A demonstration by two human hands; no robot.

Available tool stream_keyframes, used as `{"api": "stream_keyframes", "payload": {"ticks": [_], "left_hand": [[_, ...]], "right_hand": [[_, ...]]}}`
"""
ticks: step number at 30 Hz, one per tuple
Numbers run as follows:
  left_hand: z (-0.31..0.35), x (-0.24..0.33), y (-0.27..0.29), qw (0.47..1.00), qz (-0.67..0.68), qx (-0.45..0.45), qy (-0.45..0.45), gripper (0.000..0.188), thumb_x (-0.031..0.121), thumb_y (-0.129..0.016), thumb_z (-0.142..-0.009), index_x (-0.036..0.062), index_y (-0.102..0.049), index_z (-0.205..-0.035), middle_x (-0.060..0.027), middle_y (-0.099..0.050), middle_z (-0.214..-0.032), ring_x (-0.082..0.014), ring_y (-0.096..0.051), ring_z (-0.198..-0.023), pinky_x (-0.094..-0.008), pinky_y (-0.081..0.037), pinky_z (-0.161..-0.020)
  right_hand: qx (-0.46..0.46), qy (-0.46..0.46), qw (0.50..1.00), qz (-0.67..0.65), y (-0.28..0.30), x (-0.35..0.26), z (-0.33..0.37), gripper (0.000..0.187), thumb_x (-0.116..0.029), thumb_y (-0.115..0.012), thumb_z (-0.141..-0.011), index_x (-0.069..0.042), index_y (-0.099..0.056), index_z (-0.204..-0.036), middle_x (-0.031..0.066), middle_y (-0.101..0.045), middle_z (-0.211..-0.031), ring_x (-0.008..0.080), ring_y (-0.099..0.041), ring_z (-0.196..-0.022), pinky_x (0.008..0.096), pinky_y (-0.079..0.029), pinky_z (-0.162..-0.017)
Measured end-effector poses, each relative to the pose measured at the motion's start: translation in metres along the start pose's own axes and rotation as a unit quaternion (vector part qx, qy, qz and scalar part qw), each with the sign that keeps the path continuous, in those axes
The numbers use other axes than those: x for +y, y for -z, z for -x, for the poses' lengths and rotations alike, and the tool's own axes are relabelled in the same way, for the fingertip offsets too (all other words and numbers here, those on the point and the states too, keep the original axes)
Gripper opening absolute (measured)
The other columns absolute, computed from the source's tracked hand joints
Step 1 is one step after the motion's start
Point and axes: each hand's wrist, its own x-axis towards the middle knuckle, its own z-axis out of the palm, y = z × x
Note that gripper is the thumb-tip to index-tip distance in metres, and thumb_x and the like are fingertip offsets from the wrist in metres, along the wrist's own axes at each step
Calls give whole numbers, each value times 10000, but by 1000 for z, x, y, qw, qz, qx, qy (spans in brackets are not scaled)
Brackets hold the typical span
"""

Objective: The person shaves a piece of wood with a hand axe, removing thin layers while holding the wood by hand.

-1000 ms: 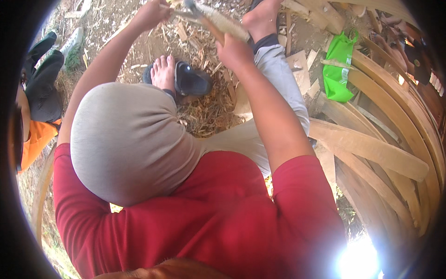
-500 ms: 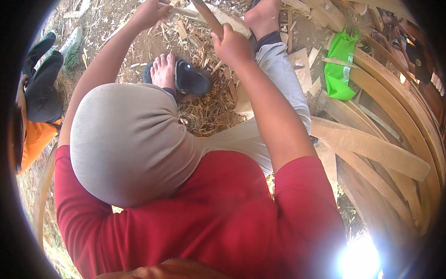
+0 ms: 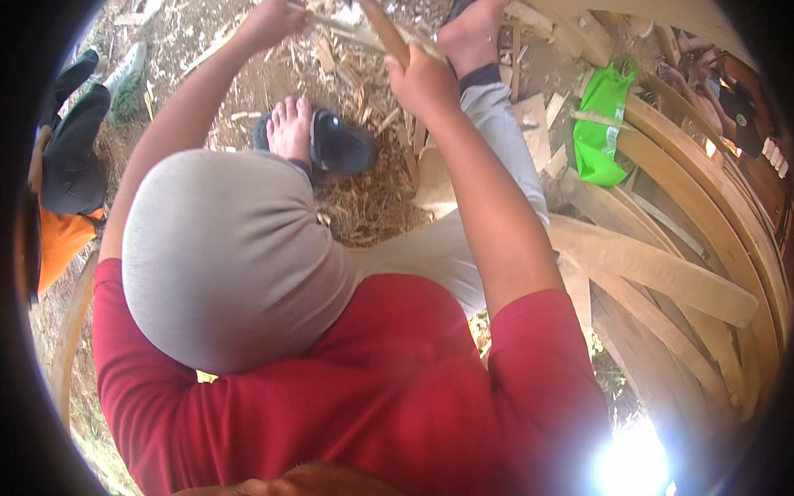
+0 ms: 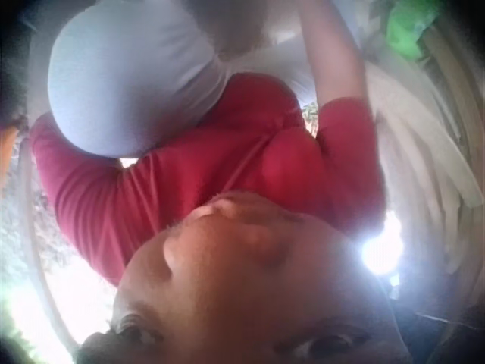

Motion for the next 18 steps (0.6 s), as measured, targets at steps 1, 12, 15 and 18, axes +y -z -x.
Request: {"api": "stream_keyframes", "payload": {"ticks": [1,12,15,18], "left_hand": [[3,1,-3,1000,-10,-4,0,211,156,-699,-997,-26,-653,-1094,-134,-777,-844,-216,-765,-785,-377,-601,-716],[-2,-16,-8,999,32,-5,-4,195,152,-694,-1002,-23,-663,-1081,-125,-773,-826,-206,-749,-751,-367,-593,-700],[3,-11,-9,1000,-8,-13,4,193,158,-711,-988,-14,-684,-1069,-122,-776,-831,-213,-751,-753,-380,-595,-710],[-2,-15,-8,1000,16,3,8,190,159,-715,-981,-11,-695,-1062,-118,-781,-830,-213,-752,-745,-382,-596,-713]], "right_hand": [[-9,-10,1000,11,-8,3,7,489,-471,-568,-1044,-29,-628,-1246,248,-750,-1030,433,-735,-992,546,-565,-890],[48,44,998,9,10,-10,3,464,-440,-573,-1050,-31,-629,-1261,250,-750,-1045,425,-742,-978,526,-585,-856],[-68,6,990,124,-3,6,6,457,-436,-573,-1050,-37,-614,-1269,251,-748,-1046,427,-741,-975,539,-580,-854],[-70,-9,990,119,1,-1,2,454,-450,-573,-1049,-55,-612,-1268,245,-752,-1029,432,-739,-969,550,-574,-857]]}}
